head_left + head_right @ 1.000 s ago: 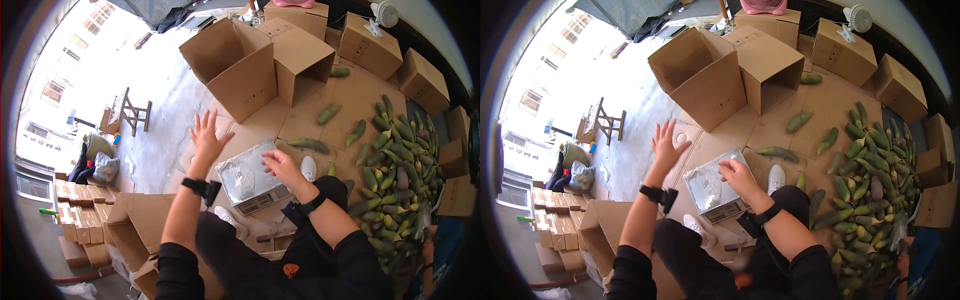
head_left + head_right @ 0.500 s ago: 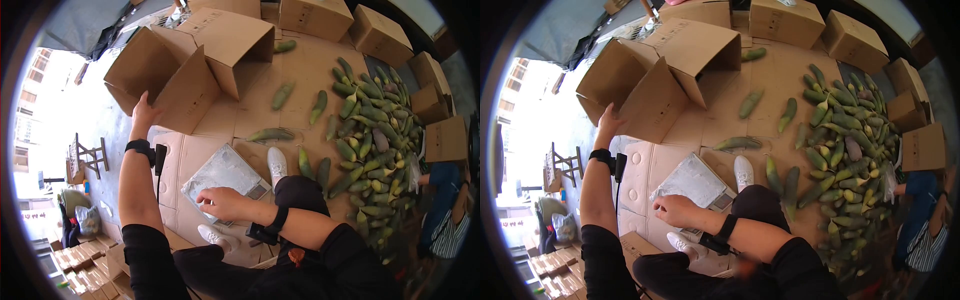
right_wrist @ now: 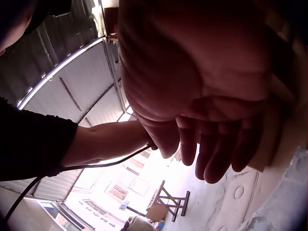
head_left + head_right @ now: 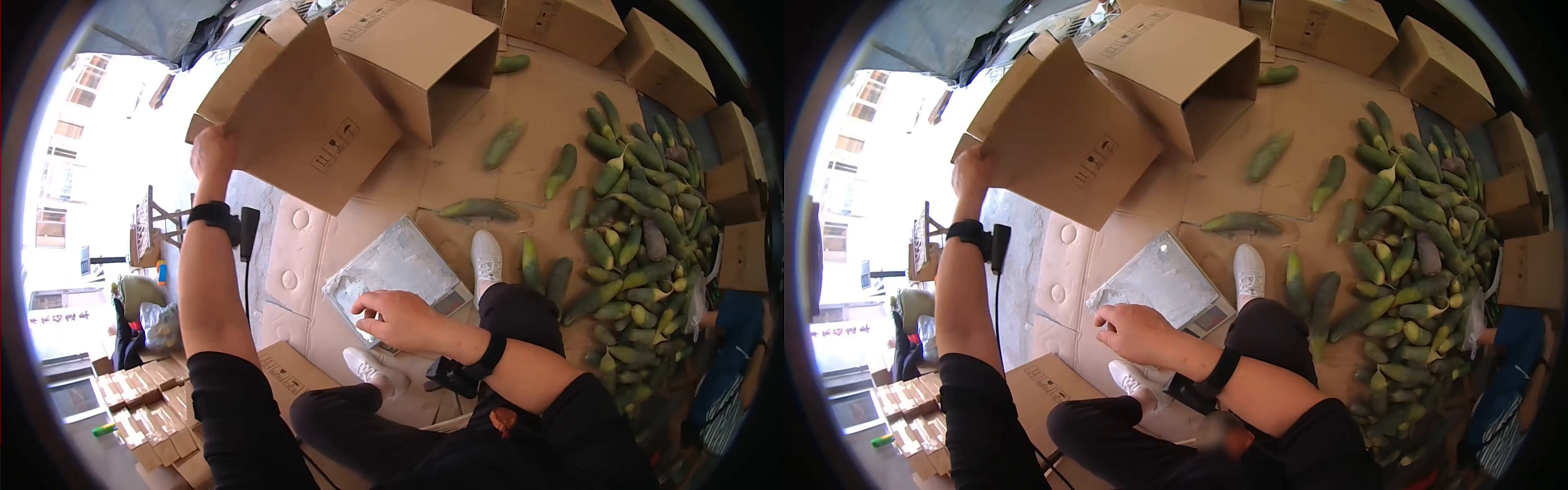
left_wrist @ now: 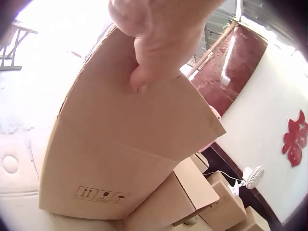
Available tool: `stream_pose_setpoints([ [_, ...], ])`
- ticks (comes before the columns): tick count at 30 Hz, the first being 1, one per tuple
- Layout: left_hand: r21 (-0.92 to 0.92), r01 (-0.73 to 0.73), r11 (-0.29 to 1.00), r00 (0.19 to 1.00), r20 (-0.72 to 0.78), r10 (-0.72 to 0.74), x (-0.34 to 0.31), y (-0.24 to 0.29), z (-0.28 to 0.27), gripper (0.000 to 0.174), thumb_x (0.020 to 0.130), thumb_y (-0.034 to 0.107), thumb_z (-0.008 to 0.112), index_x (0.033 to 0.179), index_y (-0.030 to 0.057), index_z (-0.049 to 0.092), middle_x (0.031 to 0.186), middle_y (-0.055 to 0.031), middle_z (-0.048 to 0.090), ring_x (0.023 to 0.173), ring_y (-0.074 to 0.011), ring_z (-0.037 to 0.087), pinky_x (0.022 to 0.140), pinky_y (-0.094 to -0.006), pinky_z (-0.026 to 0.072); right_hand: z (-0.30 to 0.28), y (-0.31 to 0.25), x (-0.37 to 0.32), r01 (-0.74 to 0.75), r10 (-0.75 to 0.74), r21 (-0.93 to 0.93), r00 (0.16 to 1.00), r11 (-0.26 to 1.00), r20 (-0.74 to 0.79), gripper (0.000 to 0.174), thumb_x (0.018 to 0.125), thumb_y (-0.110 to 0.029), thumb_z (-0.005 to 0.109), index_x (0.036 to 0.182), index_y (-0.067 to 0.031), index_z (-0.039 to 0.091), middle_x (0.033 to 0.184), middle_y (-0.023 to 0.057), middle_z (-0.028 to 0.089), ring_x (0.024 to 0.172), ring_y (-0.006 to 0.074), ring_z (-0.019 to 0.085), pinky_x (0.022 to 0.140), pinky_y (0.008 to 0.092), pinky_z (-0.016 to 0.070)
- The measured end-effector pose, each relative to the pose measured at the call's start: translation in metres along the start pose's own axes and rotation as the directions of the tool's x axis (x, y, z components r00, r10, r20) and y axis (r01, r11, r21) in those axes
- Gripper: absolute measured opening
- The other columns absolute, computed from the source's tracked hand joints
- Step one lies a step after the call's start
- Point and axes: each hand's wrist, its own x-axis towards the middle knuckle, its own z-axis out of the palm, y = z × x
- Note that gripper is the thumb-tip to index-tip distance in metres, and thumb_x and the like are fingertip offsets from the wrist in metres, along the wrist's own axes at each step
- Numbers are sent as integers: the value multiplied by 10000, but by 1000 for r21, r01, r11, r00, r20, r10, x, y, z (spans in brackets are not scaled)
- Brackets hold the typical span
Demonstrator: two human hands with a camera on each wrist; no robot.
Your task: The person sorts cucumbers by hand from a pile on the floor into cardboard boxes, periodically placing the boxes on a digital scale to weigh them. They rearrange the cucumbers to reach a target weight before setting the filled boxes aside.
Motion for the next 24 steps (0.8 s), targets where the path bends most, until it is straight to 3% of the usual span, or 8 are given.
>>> stream_pose_setpoints([
  [6, -19, 5, 1000, 999, 46, -4, -1, -29, -45, 292, 733, 319, 639, 919, 98, 683, 861, -137, 668, 825, -305, 640, 717, -410, 498, 2, 9, 7, 73, -77, -43, 990, 996, -118, 288, 817, -235, 617, 1057, -76, 603, 950, 99, 632, 760, 232, 604, 698, 335, 473],
  [7, -47, -12, 999, 999, 39, 13, -7, -31, -52, 274, 736, 303, 622, 896, 91, 687, 811, -133, 669, 772, -299, 646, 685, -400, 499, 0, 8, 6, 43, -45, -16, 991, 999, -127, 278, 793, -241, 611, 1001, -58, 612, 975, 163, 606, 879, 326, 595, 756, 387, 474],
  [14, -146, -9, 989, 993, 112, 26, -58, -38, -90, 289, 747, 295, 600, 918, 80, 687, 789, -151, 663, 756, -311, 641, 672, -395, 495, 4, 12, 6, 39, -53, -105, 989, 994, -137, 293, 801, -247, 609, 1031, -66, 592, 1052, 154, 578, 934, 321, 582, 798, 385, 468],
  [17, -9, -104, 994, 992, 73, 105, -87, -38, -108, 278, 751, 281, 606, 913, 68, 683, 771, -165, 650, 740, -333, 626, 665, -402, 485, 9, 27, 7, 69, -85, -100, 982, 993, -167, 336, 801, -253, 610, 1073, -62, 566, 1116, 160, 554, 993, 329, 565, 841, 383, 460],
  [19, -197, -206, 958, 979, -48, 200, -128, -30, -133, 251, 762, 266, 608, 873, 50, 668, 752, -180, 627, 718, -358, 605, 659, -412, 470, 12, 31, 4, 80, -96, -95, 979, 992, -178, 353, 800, -254, 610, 1087, -55, 557, 1138, 162, 545, 1012, 333, 558, 858, 382, 456],
  [21, -85, -202, 976, 979, -32, 200, -168, -25, -160, 205, 775, 220, 603, 842, 31, 649, 729, -180, 604, 699, -360, 593, 651, -415, 459, 12, 33, 0, 49, -73, -149, 985, 988, -157, 421, 785, -265, 622, 1130, -40, 536, 1183, 164, 521, 1053, 339, 539, 882, 382, 447],
  [23, -136, -360, 923, 923, -200, 330, -215, -25, -173, 172, 799, 183, 583, 800, 16, 622, 710, -179, 578, 676, -360, 578, 615, -415, 447, 15, 33, -6, 15, -50, -227, 988, 974, -148, 449, 779, -278, 626, 1145, -34, 532, 1169, 167, 537, 1046, 349, 544, 880, 388, 449],
  [24, -174, -288, 942, 953, -150, 263, -240, -19, -182, 119, 795, 126, 583, 779, 11, 606, 705, -168, 564, 666, -354, 572, 587, -400, 441, 15, 33, -8, -16, -28, -303, 990, 953, -141, 478, 773, -290, 629, 1159, -28, 527, 1156, 170, 553, 1038, 358, 548, 878, 395, 452],
])
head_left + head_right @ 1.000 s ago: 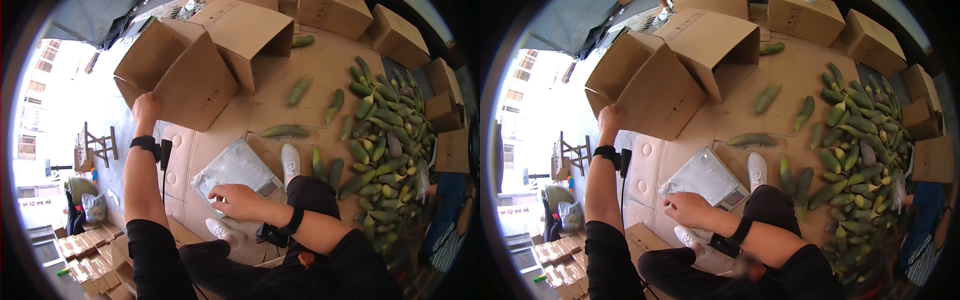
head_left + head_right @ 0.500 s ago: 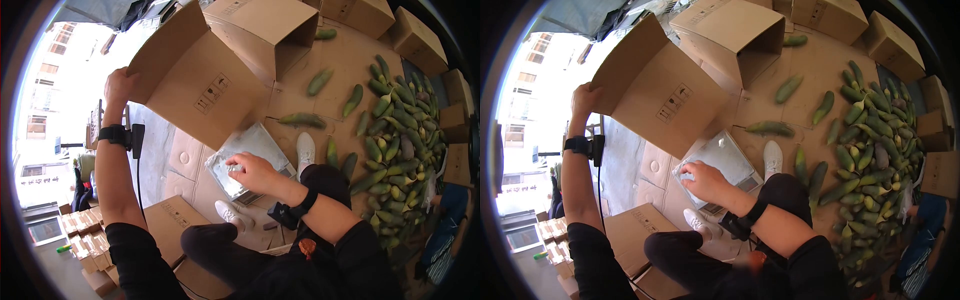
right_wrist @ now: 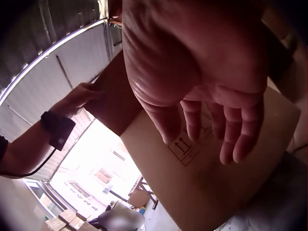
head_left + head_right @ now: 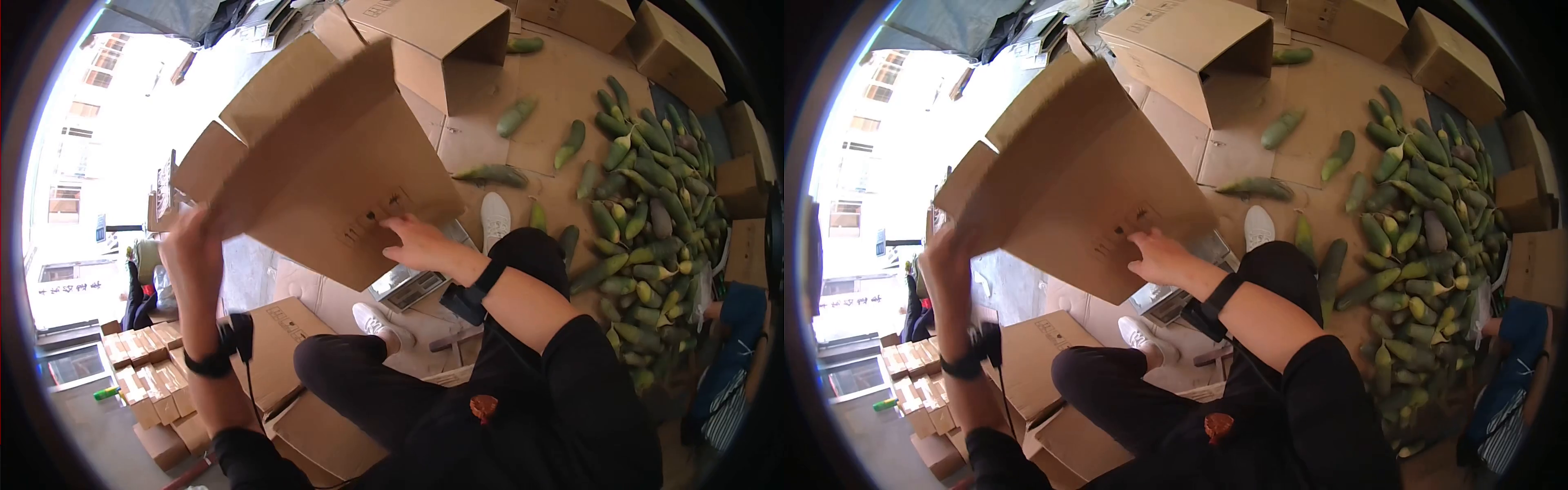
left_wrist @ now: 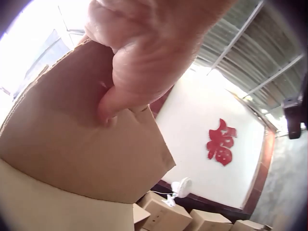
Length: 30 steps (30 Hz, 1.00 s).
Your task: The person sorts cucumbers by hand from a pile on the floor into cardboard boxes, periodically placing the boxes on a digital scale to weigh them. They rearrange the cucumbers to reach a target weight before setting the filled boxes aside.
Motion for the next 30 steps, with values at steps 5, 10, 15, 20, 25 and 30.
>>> stream_pose_setpoints([
  [5, -27, -68, 997, 996, 63, 70, -97, 51, -12, 136, 731, 23, 659, 857, 70, 639, 718, -87, 580, 681, -278, 581, 582, -360, 454, 6, 11, -21, -47, 93, -158, 950, 986, 298, 489, 787, -317, 605, 1193, -57, 524, 1108, 190, 587, 1026, 352, 567, 890, 399, 450],
  [10, -112, -32, 993, 994, 97, 42, -164, 69, -1, 226, 649, 8, 650, 867, 68, 636, 721, -85, 575, 690, -271, 582, 596, -356, 471, 60, 50, -52, -28, 159, -439, 951, 898, 264, 439, 790, -328, 595, 1119, -39, 578, 1097, 208, 598, 1047, 338, 563, 894, 395, 451],
  [15, -134, 31, 990, 988, 155, -10, -201, 85, 3, 190, 672, 26, 659, 851, 83, 636, 737, -71, 585, 735, -263, 597, 618, -350, 480, 74, 67, -60, 142, 40, -411, 915, 901, 402, 304, 736, -165, 574, 964, 23, 646, 1023, 219, 631, 1009, 326, 600, 863, 393, 481],
  [20, -127, 66, 990, 986, 160, -45, -211, 92, -1, 126, 717, 45, 660, 840, 68, 638, 730, -84, 584, 724, -273, 590, 616, -356, 468, 77, 66, -78, 97, 26, -401, 957, 911, 289, 320, 745, -214, 601, 973, 5, 650, 1030, 213, 630, 1017, 319, 596, 858, 387, 483],
  [25, -138, 76, 988, 983, 176, -51, -218, 101, -7, 86, 752, 57, 662, 836, 52, 642, 713, -96, 581, 707, -280, 581, 608, -361, 456, 86, 85, -77, 178, -63, -339, 945, 924, 322, 354, 768, -274, 610, 1022, -31, 641, 1062, 187, 625, 1035, 306, 584, 866, 390, 475],
  [30, -114, 122, 986, 966, 241, -92, -230, 102, -13, 212, 685, 4, 638, 885, 74, 636, 780, -82, 598, 773, -283, 591, 657, -364, 480, 49, 39, -106, 278, -226, -122, 917, 953, 328, 368, 799, -256, 573, 1140, -123, 604, 1123, 145, 610, 1062, 311, 562, 903, 396, 445],
])
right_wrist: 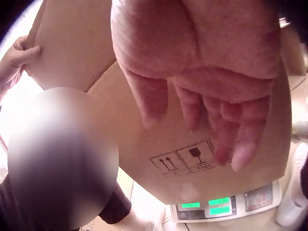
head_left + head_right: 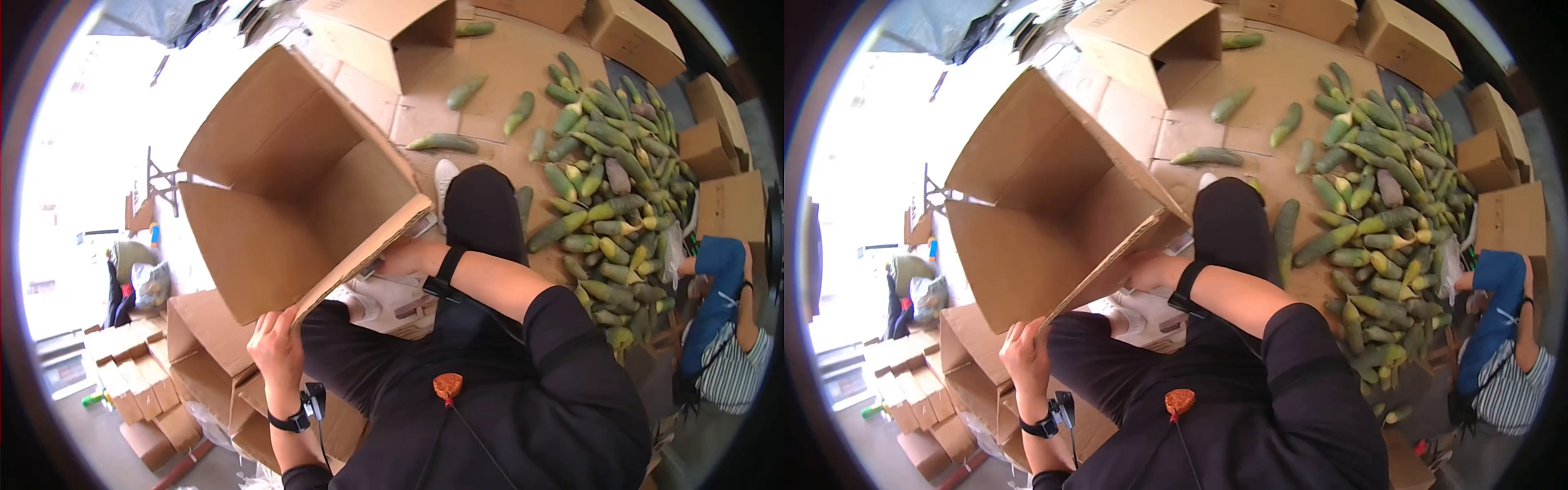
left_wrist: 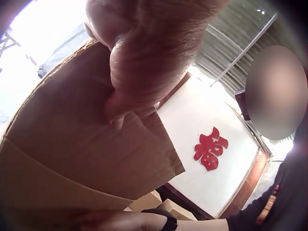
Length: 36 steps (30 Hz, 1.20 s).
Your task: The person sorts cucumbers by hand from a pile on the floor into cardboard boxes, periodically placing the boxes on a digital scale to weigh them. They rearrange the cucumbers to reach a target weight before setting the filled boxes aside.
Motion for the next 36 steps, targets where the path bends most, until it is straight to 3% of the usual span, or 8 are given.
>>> stream_pose_setpoints([
  [7, 14, 13, 1000, 1000, -1, -13, 1, 2, 2, 151, 757, 71, 652, 908, 65, 641, 799, -106, 606, 764, -296, 592, 659, -379, 474, -58, -72, -64, -19, -17, 365, 995, 931, 96, 493, 798, -305, 600, 1189, -10, 543, 1141, 191, 597, 1048, 333, 571, 899, 382, 444],
  [9, -3, 4, 1000, 1000, -15, -4, 2, 4, 4, 172, 767, 84, 654, 938, 66, 637, 792, -105, 603, 753, -293, 590, 650, -378, 472, -85, -88, -92, -35, -63, 577, 987, 816, 149, 431, 866, -239, 581, 1226, -11, 515, 1125, 153, 605, 1033, 217, 585, 842, 316, 481],
  [13, -54, 3, 999, 997, -81, -8, 0, 11, 5, 262, 794, 26, 615, 1055, 56, 617, 829, -133, 598, 773, -306, 594, 679, -375, 476, -127, -90, -143, 200, -15, 643, 960, 739, -281, 311, 868, -143, 602, 1143, -2, 567, 994, 103, 649, 905, 147, 615, 799, 283, 489],
  [17, -30, -30, 999, 992, -123, 26, -3, 8, 12, 314, 802, 31, 614, 1113, 63, 599, 853, -136, 598, 785, -298, 601, 688, -365, 482, -162, -61, -185, 283, 307, 611, 665, 739, -680, 180, 904, -87, 543, 1054, -11, 605, 911, 53, 647, 819, 108, 600, 753, 249, 489],
  [22, 29, -30, 999, 986, -164, 34, 3, 15, 18, 298, 822, 129, 630, 1113, 76, 597, 802, -84, 596, 731, -257, 588, 647, -360, 472, -143, 51, -223, -14, 701, 746, 355, 666, -619, 187, 881, -151, 551, 1026, -54, 619, 883, 28, 641, 749, 92, 586, 656, 227, 455],
  [30, 110, -44, 993, 969, -237, 69, 14, 15, 25, 241, 797, 165, 674, 1006, 56, 624, 705, -76, 577, 650, -257, 574, 584, -354, 455, 21, 216, -265, -458, 969, 856, 166, 241, -184, 123, 816, -131, 544, 862, -72, 641, 677, 44, 608, 557, 151, 578, 460, 317, 452],
  [34, 161, -61, 985, 964, -245, 100, 17, 14, 26, 219, 793, 168, 682, 959, 40, 619, 693, -84, 572, 635, -266, 566, 565, -358, 446, 89, 263, -287, -694, 965, 670, 189, 263, -183, 154, 797, -90, 505, 899, -52, 613, 643, 47, 562, 480, 153, 519, 401, 303, 414],
  [36, 176, -43, 983, 959, -268, 90, 20, 13, 28, 203, 779, 152, 687, 931, 39, 612, 693, -81, 574, 628, -262, 563, 567, -350, 440, 125, 294, -292, -739, 965, 624, 145, 254, -221, 259, 787, -79, 520, 1024, -20, 607, 791, 120, 626, 629, 219, 606, 510, 343, 482],
])
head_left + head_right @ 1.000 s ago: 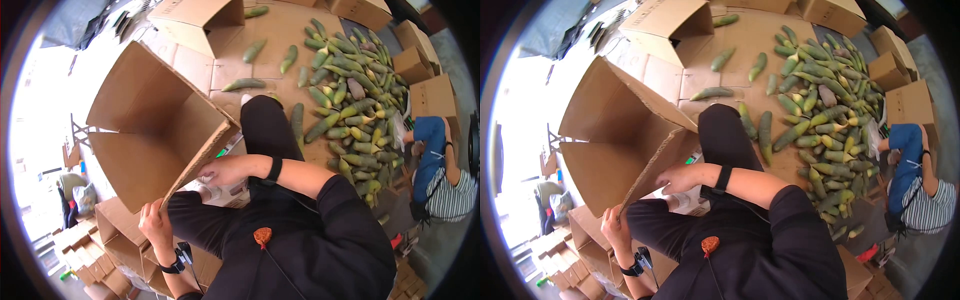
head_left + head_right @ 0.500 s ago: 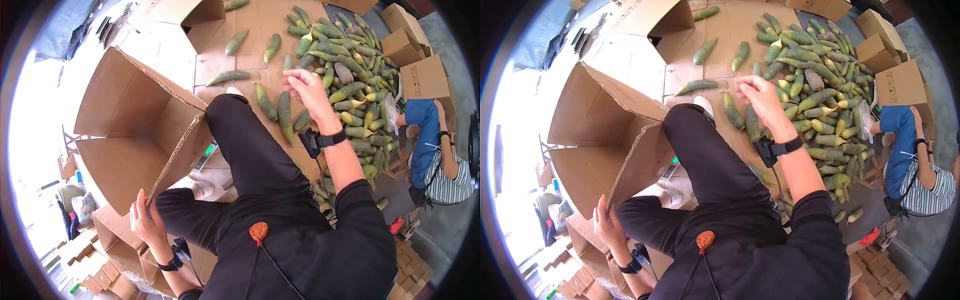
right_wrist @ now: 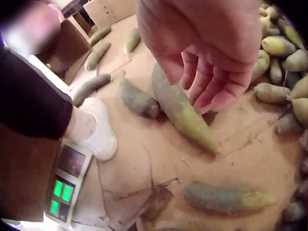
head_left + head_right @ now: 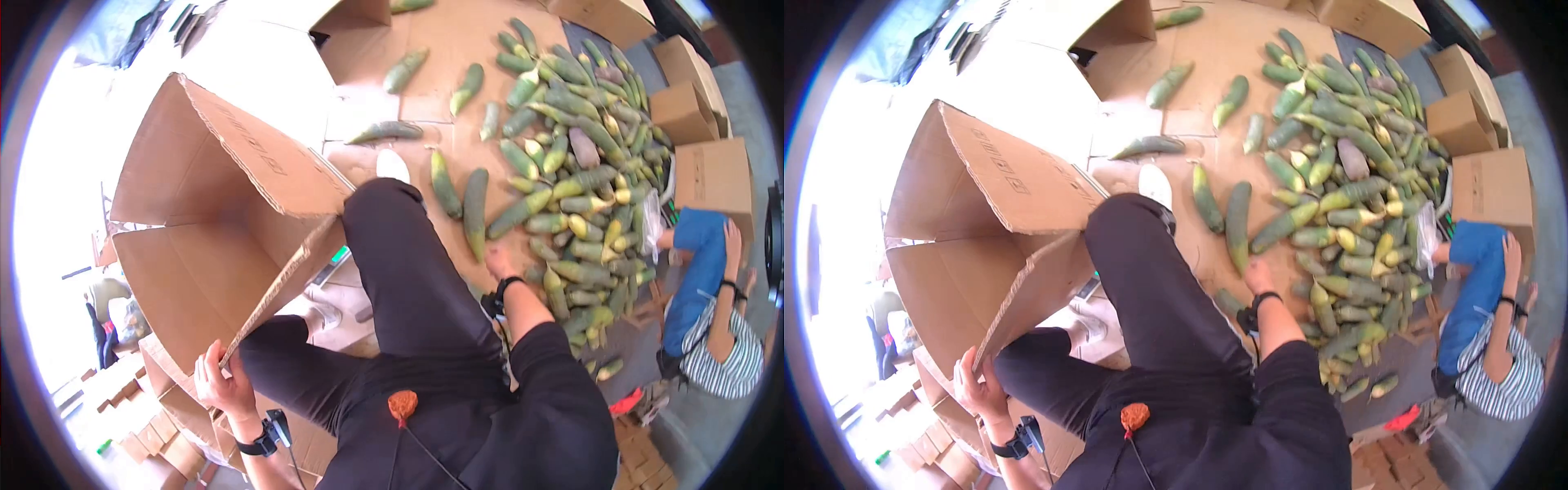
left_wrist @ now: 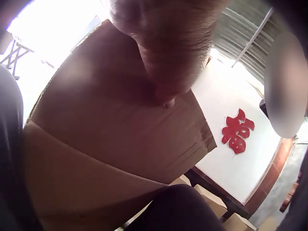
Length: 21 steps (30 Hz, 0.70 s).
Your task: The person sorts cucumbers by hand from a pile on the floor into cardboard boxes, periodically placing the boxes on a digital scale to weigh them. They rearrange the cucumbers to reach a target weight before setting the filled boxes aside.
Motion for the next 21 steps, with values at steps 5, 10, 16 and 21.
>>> stream_pose_setpoints([
  [5, -11, -6, 1000, 998, 62, 7, 2, 0, -3, 164, 740, 65, 650, 888, 56, 581, 704, -76, 579, 637, -266, 555, 590, -355, 428, -2, -35, -26, -163, 165, -56, 986, 985, 30, 550, 727, -131, 656, 1237, 6, 504, 1191, 242, 551, 1089, 318, 560, 847, 377, 469],
  [10, -38, 53, 998, 987, 153, -46, -1, -1, -4, 172, 713, 23, 623, 872, 56, 566, 723, -87, 579, 649, -271, 553, 614, -356, 422, 10, -30, 16, -136, 178, -266, 974, 954, 140, 541, 683, -203, 677, 1149, 16, 509, 1089, 263, 587, 1067, 365, 556, 883, 402, 458],
  [16, -29, 85, 996, 984, 162, -80, 2, -3, -1, 192, 693, -7, 598, 871, 52, 559, 718, -100, 575, 641, -273, 541, 615, -354, 423, 40, -43, 29, -286, 288, 54, 958, 957, -22, 673, 602, -253, 766, 1137, 44, 486, 1126, 226, 581, 1057, 340, 565, 895, 390, 454],
  [21, -26, 109, 994, 982, 157, -104, 6, 3, -1, 175, 700, 11, 599, 866, 49, 557, 700, -106, 557, 627, -278, 532, 605, -354, 416, 40, -68, 19, -298, 298, 41, 954, 954, -14, 672, 628, -263, 776, 1123, 68, 465, 1094, 229, 580, 1036, 319, 573, 884, 389, 450],
])
